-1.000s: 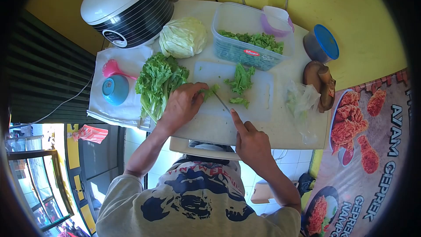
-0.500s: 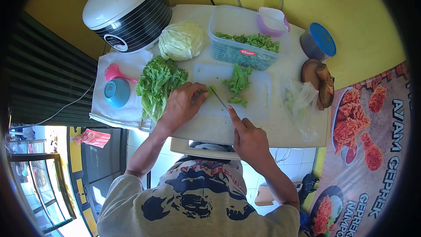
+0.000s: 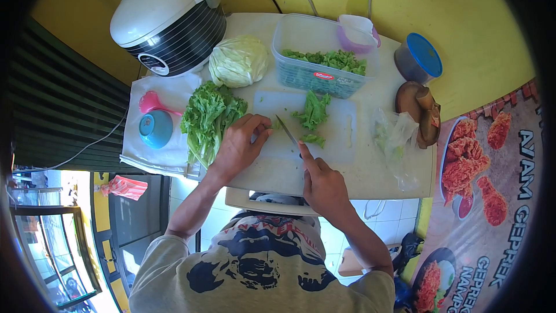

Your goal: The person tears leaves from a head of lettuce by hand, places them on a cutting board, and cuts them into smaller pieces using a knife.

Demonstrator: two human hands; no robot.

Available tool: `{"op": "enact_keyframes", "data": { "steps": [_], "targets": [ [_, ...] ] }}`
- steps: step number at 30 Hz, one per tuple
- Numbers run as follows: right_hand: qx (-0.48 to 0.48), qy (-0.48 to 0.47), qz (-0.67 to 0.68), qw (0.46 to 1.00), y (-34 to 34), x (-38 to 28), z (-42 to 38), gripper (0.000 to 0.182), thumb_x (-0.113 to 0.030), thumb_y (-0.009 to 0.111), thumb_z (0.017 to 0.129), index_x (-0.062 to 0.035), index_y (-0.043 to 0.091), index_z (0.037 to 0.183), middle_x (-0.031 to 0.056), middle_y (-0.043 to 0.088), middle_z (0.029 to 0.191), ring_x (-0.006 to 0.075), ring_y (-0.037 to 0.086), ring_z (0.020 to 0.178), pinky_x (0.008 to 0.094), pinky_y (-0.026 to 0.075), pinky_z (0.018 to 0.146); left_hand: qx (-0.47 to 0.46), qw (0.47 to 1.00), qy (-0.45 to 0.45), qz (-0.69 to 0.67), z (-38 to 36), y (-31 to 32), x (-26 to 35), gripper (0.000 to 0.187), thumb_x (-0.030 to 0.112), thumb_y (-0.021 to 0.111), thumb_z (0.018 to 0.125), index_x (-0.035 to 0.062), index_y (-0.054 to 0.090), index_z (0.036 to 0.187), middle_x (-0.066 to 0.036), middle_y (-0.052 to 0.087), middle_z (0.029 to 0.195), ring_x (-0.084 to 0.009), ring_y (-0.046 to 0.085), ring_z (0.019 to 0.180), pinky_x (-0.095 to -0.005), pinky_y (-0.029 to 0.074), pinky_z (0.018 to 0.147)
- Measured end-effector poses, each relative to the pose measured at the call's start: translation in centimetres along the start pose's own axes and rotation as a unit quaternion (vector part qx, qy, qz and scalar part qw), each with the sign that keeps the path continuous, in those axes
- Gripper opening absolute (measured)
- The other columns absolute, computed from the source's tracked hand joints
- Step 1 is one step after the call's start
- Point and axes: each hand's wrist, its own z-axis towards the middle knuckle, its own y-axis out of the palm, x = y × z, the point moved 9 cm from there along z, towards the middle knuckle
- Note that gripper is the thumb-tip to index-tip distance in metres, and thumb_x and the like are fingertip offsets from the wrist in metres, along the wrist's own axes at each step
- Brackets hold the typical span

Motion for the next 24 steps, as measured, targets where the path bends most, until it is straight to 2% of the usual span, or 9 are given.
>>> {"op": "enact_keyframes", "data": {
  "steps": [2, 5, 8, 11, 14, 20, 24],
  "targets": [
    [0.012, 0.007, -0.002, 1.0, -0.3, 0.3, 0.1, 0.065, -0.004, 0.058, 0.099, -0.013, 0.04, 0.16, 0.0172, 0.067, 0.086, 0.0354, 0.067, 0.062, 0.0465, 0.057, 0.058, -0.006, 1.0, -0.005, -0.011, 0.4, 0.1, 0.4, 0.023, 0.005, 0.073, 0.09, 0.0018, 0.068, 0.112, -0.017, 0.067, 0.095, -0.0374, 0.069, 0.086, -0.0471, 0.056, 0.077],
    [0.024, 0.004, -0.012, 1.0, -0.7, 0.7, 0.3, 0.065, -0.004, 0.059, 0.1, -0.013, 0.039, 0.161, 0.0178, 0.067, 0.087, 0.0354, 0.068, 0.063, 0.0466, 0.056, 0.058, -0.011, 1.0, 0.017, 0.012, 0.7, 0.7, 0.1, 0.038, 0.007, 0.077, 0.089, 0.0047, 0.067, 0.126, -0.013, 0.068, 0.095, -0.0304, 0.07, 0.081, -0.042, 0.057, 0.075],
    [0.034, 0.013, -0.017, 0.999, -1.3, 0.7, 0.6, 0.065, -0.003, 0.06, 0.099, -0.0125, 0.04, 0.16, 0.0168, 0.067, 0.085, 0.0344, 0.068, 0.063, 0.0455, 0.056, 0.057, -0.009, 0.997, 0.062, 0.045, 1.2, 0.9, 1.0, 0.036, 0.006, 0.076, 0.089, 0.0051, 0.07, 0.125, -0.014, 0.067, 0.098, -0.0329, 0.07, 0.083, -0.0437, 0.057, 0.078],
    [0.071, -0.015, 0.011, 0.997, -2.0, 0.6, 0.8, 0.064, -0.001, 0.06, 0.098, -0.0121, 0.042, 0.159, 0.0157, 0.066, 0.084, 0.0333, 0.067, 0.062, 0.0444, 0.054, 0.057, -0.046, 0.994, 0.097, 0.035, 2.0, 1.9, 0.9, 0.027, 0.007, 0.075, 0.09, 0.0037, 0.074, 0.117, -0.014, 0.068, 0.098, -0.0354, 0.071, 0.086, -0.0448, 0.057, 0.081],
    [0.095, -0.017, 0.014, 0.995, -2.3, 1.1, 0.9, 0.062, 0.0, 0.06, 0.098, -0.0113, 0.044, 0.158, 0.0155, 0.066, 0.084, 0.0326, 0.067, 0.062, 0.0426, 0.054, 0.057, -0.066, 0.994, 0.085, 0.028, 2.9, 2.4, 0.5, 0.018, 0.005, 0.074, 0.09, 0.0018, 0.076, 0.107, -0.014, 0.069, 0.1, -0.0366, 0.071, 0.089, -0.0445, 0.058, 0.083],
    [0.146, -0.01, 0.016, 0.989, -3.3, 1.8, 1.0, 0.059, 0.0, 0.059, 0.099, -0.0087, 0.046, 0.156, 0.0174, 0.07, 0.092, 0.032, 0.069, 0.066, 0.0406, 0.055, 0.059, -0.108, 0.98, 0.133, 0.103, 4.1, 2.6, 1.2, 0.019, 0.002, 0.071, 0.089, 0.0023, 0.077, 0.106, -0.015, 0.071, 0.103, -0.036, 0.072, 0.089, -0.0435, 0.058, 0.083],
    [0.154, 0.001, 0.012, 0.988, -3.5, 2.7, 1.0, 0.057, -0.001, 0.06, 0.099, -0.0079, 0.047, 0.155, 0.018, 0.07, 0.095, 0.0325, 0.069, 0.066, 0.0404, 0.055, 0.06, -0.078, 0.977, 0.193, 0.049, 5.9, 0.5, 3.8, 0.018, 0.002, 0.072, 0.091, 0.0025, 0.077, 0.108, -0.014, 0.071, 0.103, -0.0332, 0.072, 0.085, -0.0415, 0.059, 0.078]
  ]
}}
